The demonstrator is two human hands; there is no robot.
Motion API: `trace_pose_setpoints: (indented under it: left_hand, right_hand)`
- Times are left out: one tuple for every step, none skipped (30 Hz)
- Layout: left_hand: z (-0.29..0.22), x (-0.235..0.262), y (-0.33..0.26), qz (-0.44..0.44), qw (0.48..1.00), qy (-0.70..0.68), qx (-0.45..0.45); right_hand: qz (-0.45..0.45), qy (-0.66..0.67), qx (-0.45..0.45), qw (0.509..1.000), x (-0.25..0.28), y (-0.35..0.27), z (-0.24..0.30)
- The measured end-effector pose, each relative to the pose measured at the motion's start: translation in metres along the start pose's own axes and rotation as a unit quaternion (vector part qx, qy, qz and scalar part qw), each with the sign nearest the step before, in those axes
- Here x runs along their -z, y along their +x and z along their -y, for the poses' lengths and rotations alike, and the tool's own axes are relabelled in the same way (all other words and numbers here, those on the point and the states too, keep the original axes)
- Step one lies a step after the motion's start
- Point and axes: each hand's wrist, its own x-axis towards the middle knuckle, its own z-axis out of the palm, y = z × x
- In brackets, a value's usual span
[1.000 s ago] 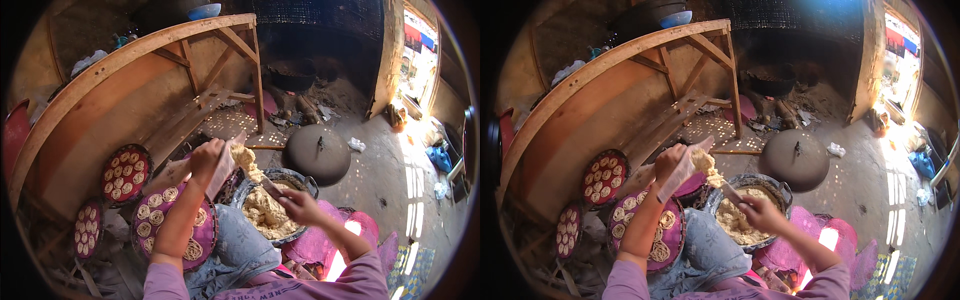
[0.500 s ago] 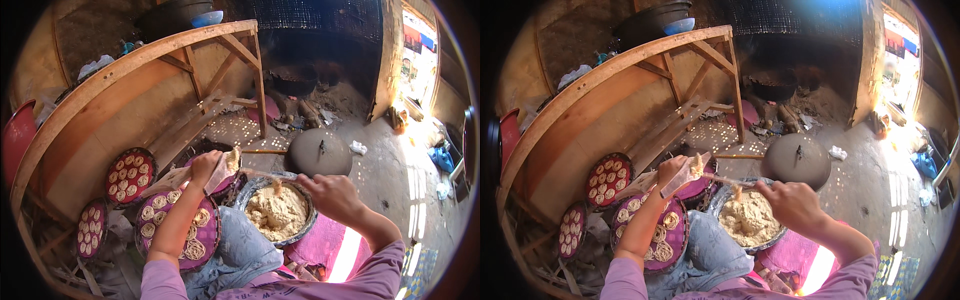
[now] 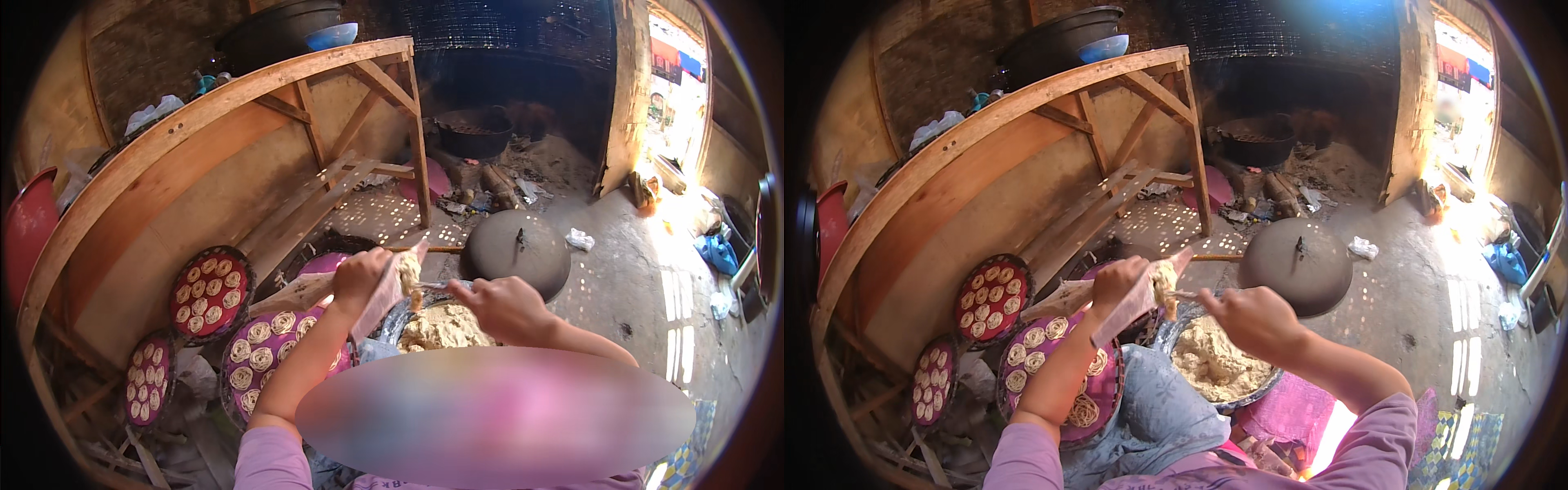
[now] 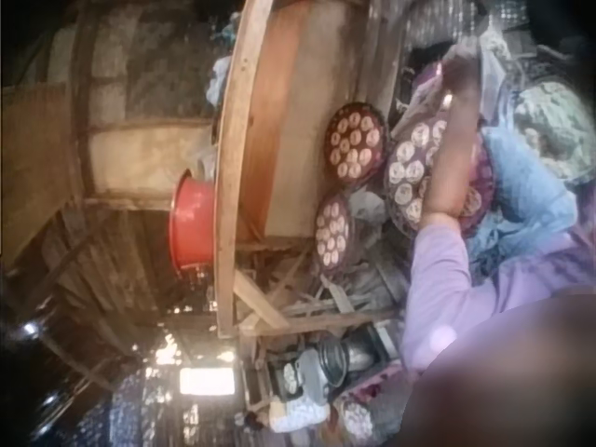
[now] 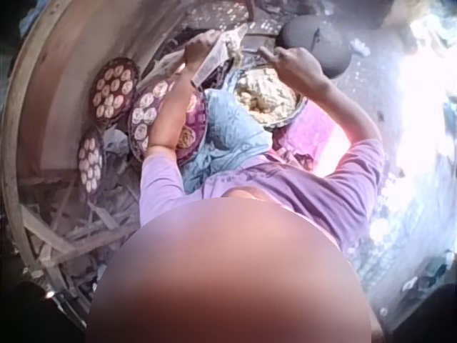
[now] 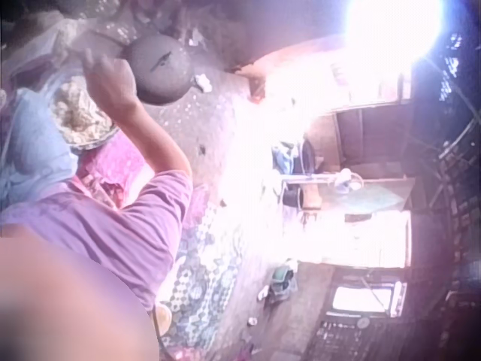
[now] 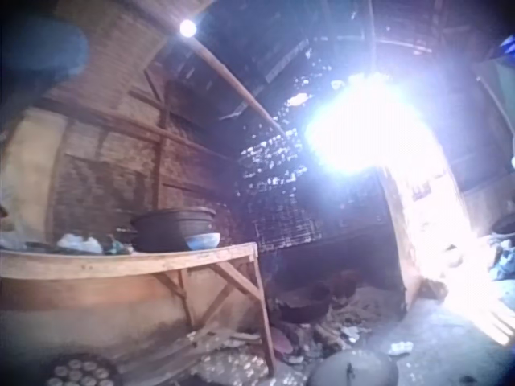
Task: The person scoops dough from a large pot and extrudes it through a handheld tool to form spiral noodles onto pink mats placed in woven trays. They repeatedly refill the tool and arrange the noodles in neat rows across multiple trays.
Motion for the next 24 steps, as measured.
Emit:
trace_pose_setpoints:
  left_hand:
    - [0.009,0.005,0.003,0.058,0.998,0.007,0.027]
    - [0.015,0.012,0.003,-0.002,0.999,-0.02,0.05]
    - [0.019,0.02,0.004,0.0,0.994,-0.051,0.092]
    - [0.019,0.025,0.008,-0.033,0.994,-0.025,0.104]
    - [0.015,0.03,0.012,-0.059,0.994,-0.048,0.08]
    - [0.005,0.032,0.016,-0.07,0.992,-0.068,0.085]
    - [-0.006,0.033,0.019,-0.087,0.988,-0.091,0.091]
    - [-0.017,0.032,0.024,-0.114,0.987,-0.092,0.061]
    - [-0.024,0.032,0.028,-0.096,0.985,-0.134,0.042]
    - [-0.025,0.032,0.031,-0.055,0.99,-0.114,0.066]
    - [-0.025,0.032,0.034,-0.065,0.989,-0.121,0.059]
    - [-0.022,0.032,0.034,-0.034,0.99,-0.093,0.098]
    - [-0.015,0.031,0.035,-0.025,0.988,-0.084,0.125]
    - [-0.007,0.032,0.032,-0.027,0.969,-0.157,0.187]
    - [0.0,0.032,0.029,-0.025,0.974,-0.112,0.195]
    - [0.003,0.03,0.027,-0.057,0.98,-0.11,0.154]
    - [0.005,0.029,0.023,-0.05,0.98,-0.111,0.156]
    - [0.005,0.025,0.023,-0.069,0.986,-0.112,0.101]
    - [0.002,0.022,0.019,-0.075,0.989,-0.119,0.054]
    - [0.001,0.018,0.022,-0.026,0.987,-0.132,0.089]
    - [-0.001,0.015,0.022,-0.032,0.988,-0.111,0.102]
    - [0.0,0.012,0.023,-0.022,0.989,-0.108,0.102]
    - [0.002,0.01,0.025,-0.037,0.99,-0.103,0.093]
    - [0.005,0.009,0.027,-0.029,0.988,-0.097,0.114]
  right_hand:
    - [-0.027,0.023,-0.041,0.999,-0.001,-0.006,-0.004]
    - [-0.028,0.051,-0.075,0.996,-0.001,-0.012,-0.011]
    - [-0.042,0.067,-0.116,0.99,-0.003,-0.014,-0.018]
    - [-0.067,0.117,-0.156,0.979,-0.006,-0.013,-0.022]
    - [-0.129,0.219,-0.159,0.954,-0.012,-0.008,-0.025]
    - [-0.184,0.305,-0.183,0.916,-0.021,0.002,-0.022]
    - [-0.237,0.388,-0.206,0.867,-0.031,0.012,-0.016]
    - [-0.281,0.488,-0.185,0.805,-0.044,0.023,-0.006]
    - [-0.218,0.464,-0.214,0.831,-0.057,0.033,0.003]
    - [-0.301,0.445,-0.175,0.825,-0.071,0.038,0.022]
    - [-0.342,0.437,-0.17,0.814,-0.083,0.037,0.038]
    - [-0.327,0.473,-0.157,0.803,-0.092,0.029,0.045]
    - [-0.272,0.508,-0.133,0.806,-0.1,0.02,0.049]
    - [-0.265,0.527,-0.121,0.799,-0.106,0.012,0.051]
    - [-0.227,0.574,-0.167,0.769,-0.11,0.004,0.051]
    - [-0.177,0.632,-0.217,0.722,-0.112,0.0,0.044]
    - [-0.106,0.679,-0.293,0.665,-0.113,-0.003,0.04]
    - [-0.153,0.683,-0.271,0.661,-0.114,-0.003,0.034]
    - [-0.153,0.71,-0.248,0.641,-0.113,0.001,0.03]
    - [-0.126,0.726,-0.244,0.63,-0.113,0.003,0.03]
    - [-0.108,0.743,-0.249,0.612,-0.113,0.007,0.03]
    - [-0.116,0.736,-0.234,0.625,-0.114,0.008,0.032]
    - [-0.113,0.732,-0.226,0.632,-0.116,0.007,0.035]
    - [-0.097,0.741,-0.201,0.634,-0.12,0.004,0.037]
